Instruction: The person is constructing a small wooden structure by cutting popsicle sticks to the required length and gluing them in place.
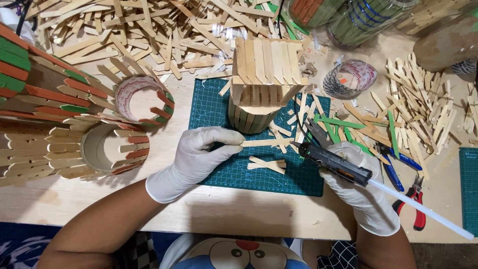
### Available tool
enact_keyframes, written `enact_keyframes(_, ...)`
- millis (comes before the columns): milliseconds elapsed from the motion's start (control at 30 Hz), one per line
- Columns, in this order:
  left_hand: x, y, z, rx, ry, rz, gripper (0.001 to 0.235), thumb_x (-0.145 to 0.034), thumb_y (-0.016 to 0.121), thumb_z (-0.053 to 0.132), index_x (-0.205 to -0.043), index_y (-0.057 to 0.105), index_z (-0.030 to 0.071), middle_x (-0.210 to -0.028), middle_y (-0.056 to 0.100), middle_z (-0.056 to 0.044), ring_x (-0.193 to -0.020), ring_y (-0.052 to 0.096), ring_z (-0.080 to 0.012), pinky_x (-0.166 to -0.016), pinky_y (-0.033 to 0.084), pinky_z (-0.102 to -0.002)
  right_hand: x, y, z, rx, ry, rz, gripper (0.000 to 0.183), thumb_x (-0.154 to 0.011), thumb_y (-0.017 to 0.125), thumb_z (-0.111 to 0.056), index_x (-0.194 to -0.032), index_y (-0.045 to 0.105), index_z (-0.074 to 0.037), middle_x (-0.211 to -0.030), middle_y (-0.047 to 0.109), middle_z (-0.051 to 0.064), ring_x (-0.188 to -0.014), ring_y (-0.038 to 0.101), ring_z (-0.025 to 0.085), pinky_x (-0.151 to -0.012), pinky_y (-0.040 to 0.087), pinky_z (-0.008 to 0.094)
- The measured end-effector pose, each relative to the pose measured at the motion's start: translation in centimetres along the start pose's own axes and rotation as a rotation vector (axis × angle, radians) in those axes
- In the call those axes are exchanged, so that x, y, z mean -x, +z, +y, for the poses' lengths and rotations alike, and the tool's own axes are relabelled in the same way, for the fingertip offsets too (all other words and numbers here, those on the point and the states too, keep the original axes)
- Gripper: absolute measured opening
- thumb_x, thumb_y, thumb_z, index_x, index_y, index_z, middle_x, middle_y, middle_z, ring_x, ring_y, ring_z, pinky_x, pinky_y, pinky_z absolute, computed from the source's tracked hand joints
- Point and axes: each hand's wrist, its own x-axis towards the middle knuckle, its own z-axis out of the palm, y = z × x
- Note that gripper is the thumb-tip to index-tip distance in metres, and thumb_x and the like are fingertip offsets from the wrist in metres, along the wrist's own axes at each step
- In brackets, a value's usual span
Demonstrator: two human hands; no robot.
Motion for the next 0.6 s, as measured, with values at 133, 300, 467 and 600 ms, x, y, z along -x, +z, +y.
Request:
enact_keyframes(133, 0.0, 0.0, 0.1, -0.014, -0.005, -0.007, 0.023, -0.077, 0.082, -0.009, -0.096, 0.08, 0.005, -0.085, 0.079, -0.011, -0.08, 0.074, -0.0156, -0.075, 0.06, -0.029, 2.8, 8.2, -9.5, -0.042, 0.051, 0.015, 0.023, -0.094, 0.059, -0.01, -0.073, 0.059, 0.001, -0.063, 0.063, 0.016, -0.047, 0.065, 0.02, -0.041, 0.051, 0.022)
enact_keyframes(300, 0.0, 0.0, 0.0, -0.011, -0.003, -0.012, 0.024, -0.078, 0.081, -0.01, -0.096, 0.08, 0.006, -0.084, 0.079, -0.011, -0.08, 0.074, -0.0155, -0.074, 0.06, -0.028, 4.2, 9.8, -11.3, -0.093, 0.111, 0.035, 0.025, -0.094, 0.057, -0.009, -0.071, 0.059, 0.001, -0.061, 0.063, 0.017, -0.044, 0.064, 0.02, -0.038, 0.05, 0.022)
enact_keyframes(467, -0.1, 0.0, 0.0, -0.031, 0.005, -0.017, 0.023, -0.078, 0.082, -0.008, -0.096, 0.081, 0.007, -0.084, 0.079, -0.009, -0.079, 0.073, -0.0127, -0.074, 0.06, -0.027, 4.4, 10.1, -12.0, -0.144, 0.169, 0.052, 0.027, -0.094, 0.056, -0.008, -0.069, 0.059, 0.002, -0.059, 0.062, 0.018, -0.041, 0.064, 0.02, -0.034, 0.049, 0.021)
enact_keyframes(600, -0.3, 0.0, 0.2, -0.022, -0.003, -0.021, 0.024, -0.079, 0.081, -0.009, -0.096, 0.08, 0.007, -0.083, 0.078, -0.009, -0.078, 0.072, -0.0121, -0.073, 0.06, -0.026, 4.5, 10.3, -12.4, -0.186, 0.213, 0.068, 0.028, -0.094, 0.055, -0.007, -0.068, 0.058, 0.002, -0.057, 0.062, 0.019, -0.039, 0.063, 0.02, -0.032, 0.048, 0.021)
